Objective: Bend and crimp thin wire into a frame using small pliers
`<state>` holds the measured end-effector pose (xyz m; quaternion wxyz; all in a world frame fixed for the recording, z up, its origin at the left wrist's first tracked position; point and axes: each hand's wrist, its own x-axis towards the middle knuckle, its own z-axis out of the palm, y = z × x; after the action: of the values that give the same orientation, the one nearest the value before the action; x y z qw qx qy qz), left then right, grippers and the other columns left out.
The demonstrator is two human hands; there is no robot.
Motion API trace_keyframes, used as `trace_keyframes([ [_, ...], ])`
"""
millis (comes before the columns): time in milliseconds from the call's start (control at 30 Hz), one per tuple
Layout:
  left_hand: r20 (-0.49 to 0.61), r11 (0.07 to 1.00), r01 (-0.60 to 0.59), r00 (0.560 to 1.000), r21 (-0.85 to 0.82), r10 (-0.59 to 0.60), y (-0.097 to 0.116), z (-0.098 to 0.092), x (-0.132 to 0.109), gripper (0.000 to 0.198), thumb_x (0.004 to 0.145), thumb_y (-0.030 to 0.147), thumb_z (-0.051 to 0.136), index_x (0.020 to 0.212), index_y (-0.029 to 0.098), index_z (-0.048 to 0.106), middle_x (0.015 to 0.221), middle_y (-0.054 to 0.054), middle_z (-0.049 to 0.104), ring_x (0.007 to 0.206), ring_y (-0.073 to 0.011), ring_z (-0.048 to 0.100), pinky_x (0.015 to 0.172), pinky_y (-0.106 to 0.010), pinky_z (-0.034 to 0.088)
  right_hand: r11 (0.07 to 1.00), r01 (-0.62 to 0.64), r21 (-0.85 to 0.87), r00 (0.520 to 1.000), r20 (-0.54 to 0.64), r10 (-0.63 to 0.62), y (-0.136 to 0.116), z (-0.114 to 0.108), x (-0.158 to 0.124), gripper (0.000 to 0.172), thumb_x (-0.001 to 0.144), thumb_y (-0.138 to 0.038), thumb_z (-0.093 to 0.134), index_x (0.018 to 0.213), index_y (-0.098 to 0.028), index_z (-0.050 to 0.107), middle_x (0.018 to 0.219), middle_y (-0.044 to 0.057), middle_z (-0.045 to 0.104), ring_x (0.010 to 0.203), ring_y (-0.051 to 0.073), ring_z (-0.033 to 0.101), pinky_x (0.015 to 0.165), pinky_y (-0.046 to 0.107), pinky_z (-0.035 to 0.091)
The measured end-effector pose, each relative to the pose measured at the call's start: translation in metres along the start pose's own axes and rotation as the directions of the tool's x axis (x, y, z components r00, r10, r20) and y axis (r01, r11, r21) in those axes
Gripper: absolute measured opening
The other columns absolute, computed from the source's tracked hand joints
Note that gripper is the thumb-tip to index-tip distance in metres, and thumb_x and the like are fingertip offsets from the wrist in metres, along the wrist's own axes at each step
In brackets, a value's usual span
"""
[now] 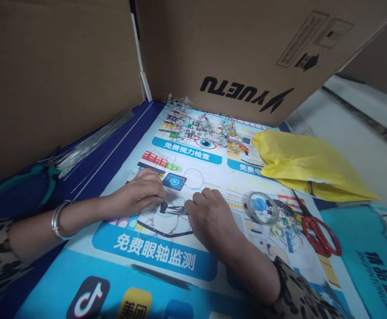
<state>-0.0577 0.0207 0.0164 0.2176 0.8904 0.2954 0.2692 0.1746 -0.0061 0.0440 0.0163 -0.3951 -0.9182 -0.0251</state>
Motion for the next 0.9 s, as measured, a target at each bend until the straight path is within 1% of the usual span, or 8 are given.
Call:
trace_keyframes([
  [67,-0.003,1.000,-0.005,1.000,0.003,0.005,0.000,0.000,0.000,0.013,0.088,0.019,0.046,0.083,0.019,0.058,0.078,-0.001,0.059,0.083,-0.0134,0.053,0.091,-0.033,0.029,0.994,0.015,0.110,1.000,0.016,-0.017,0.004,-0.005,-0.001,0.007,0.078,-0.016,0.054,0.073,-0.019,0.058,0.072,0.002,0.055,0.073,0.016,0.043,0.067,0.030,0.028],
  [133,-0.002,1.000,-0.012,1.000,0.003,0.012,-0.001,0.001,-0.001,0.012,0.087,0.018,0.046,0.082,0.018,0.057,0.078,-0.001,0.059,0.083,-0.0135,0.052,0.089,-0.032,0.031,0.985,-0.008,0.173,1.000,-0.025,0.013,0.008,-0.008,-0.002,0.010,0.081,-0.016,0.050,0.078,-0.018,0.060,0.076,0.003,0.056,0.076,0.016,0.045,0.069,0.028,0.030],
  [200,-0.001,1.000,-0.019,1.000,-0.004,0.019,-0.003,0.001,-0.001,0.012,0.087,0.018,0.046,0.083,0.019,0.058,0.080,-0.001,0.059,0.082,-0.0136,0.052,0.088,-0.032,0.032,0.989,-0.053,0.140,0.994,-0.091,0.066,0.010,-0.009,-0.001,0.013,0.082,-0.016,0.049,0.081,-0.017,0.061,0.081,0.006,0.056,0.081,0.017,0.045,0.071,0.028,0.031],
  [233,-0.004,1.000,-0.020,1.000,-0.010,0.020,-0.003,0.001,-0.001,0.012,0.087,0.018,0.047,0.083,0.019,0.058,0.080,-0.001,0.059,0.082,-0.0137,0.052,0.087,-0.032,0.032,0.992,-0.070,0.106,0.991,-0.106,0.082,0.010,-0.008,0.000,0.013,0.082,-0.016,0.049,0.081,-0.016,0.062,0.083,0.006,0.056,0.083,0.018,0.045,0.071,0.029,0.031],
  [300,-0.013,0.999,-0.021,1.000,-0.025,0.020,-0.004,0.001,-0.002,0.011,0.087,0.018,0.047,0.083,0.019,0.058,0.080,-0.001,0.060,0.082,-0.0140,0.052,0.085,-0.031,0.033,0.996,-0.080,0.043,0.993,-0.081,0.083,0.008,-0.004,0.001,0.012,0.081,-0.017,0.050,0.081,-0.017,0.062,0.082,0.006,0.056,0.082,0.018,0.044,0.070,0.029,0.030],
  [400,-0.032,0.998,-0.026,0.999,-0.052,0.024,-0.004,0.002,-0.001,0.010,0.085,0.017,0.049,0.081,0.019,0.057,0.078,-0.001,0.060,0.081,-0.0138,0.053,0.084,-0.031,0.034,0.998,-0.059,-0.008,0.998,-0.031,0.059,0.004,0.003,0.003,0.011,0.080,-0.016,0.051,0.079,-0.018,0.062,0.077,0.004,0.055,0.076,0.017,0.043,0.066,0.029,0.027],
  [600,-0.060,0.998,0.007,0.998,-0.059,-0.010,-0.003,0.003,0.000,0.010,0.079,0.012,0.050,0.072,0.018,0.054,0.072,0.001,0.056,0.076,-0.0132,0.051,0.082,-0.030,0.036,0.996,-0.049,-0.076,0.998,-0.044,0.046,-0.002,0.008,0.006,0.009,0.079,-0.015,0.051,0.076,-0.018,0.059,0.078,0.005,0.054,0.078,0.018,0.041,0.064,0.029,0.025],
  [900,-0.088,0.999,0.010,0.996,-0.044,-0.013,-0.001,0.005,0.000,0.008,0.076,0.010,0.050,0.072,0.018,0.050,0.070,0.001,0.055,0.073,-0.0131,0.051,0.079,-0.030,0.036,0.993,-0.021,-0.113,0.999,-0.042,0.017,-0.003,0.009,0.008,0.006,0.079,-0.017,0.054,0.075,-0.019,0.056,0.076,0.004,0.054,0.075,0.019,0.040,0.064,0.031,0.023],
])
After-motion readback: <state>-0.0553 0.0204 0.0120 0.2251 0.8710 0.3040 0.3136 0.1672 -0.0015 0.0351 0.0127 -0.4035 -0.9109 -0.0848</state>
